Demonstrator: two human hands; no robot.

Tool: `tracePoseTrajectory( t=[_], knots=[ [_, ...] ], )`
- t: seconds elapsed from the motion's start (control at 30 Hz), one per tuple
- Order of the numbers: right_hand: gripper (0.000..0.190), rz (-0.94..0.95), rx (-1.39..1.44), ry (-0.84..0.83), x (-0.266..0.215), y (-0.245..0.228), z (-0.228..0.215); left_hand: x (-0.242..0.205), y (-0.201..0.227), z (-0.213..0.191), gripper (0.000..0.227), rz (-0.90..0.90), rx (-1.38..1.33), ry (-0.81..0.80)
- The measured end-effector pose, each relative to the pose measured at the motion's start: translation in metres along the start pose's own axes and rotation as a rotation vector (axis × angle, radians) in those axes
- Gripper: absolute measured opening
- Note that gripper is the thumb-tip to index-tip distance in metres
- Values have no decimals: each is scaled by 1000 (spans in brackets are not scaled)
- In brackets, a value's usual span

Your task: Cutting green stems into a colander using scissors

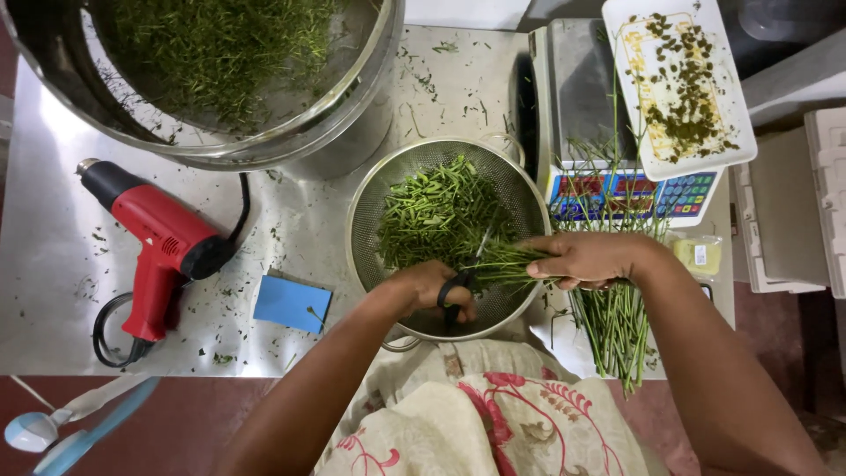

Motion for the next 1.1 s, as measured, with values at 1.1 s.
tracePoseTrajectory(
  t=[1.1],
  knots=[
    [53,-281,280,369,21,40,19,-5,-11,0,52,99,423,174]
  ],
)
Point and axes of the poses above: each hand's wrist, its own x-axis towards the middle knuckle, its own z-axis out of the palm, y = z × x, the point moved 5 cm from there along x, towards the middle knuckle, and after that the axes turned 8 degrees about -x, right-handed, at the moved point
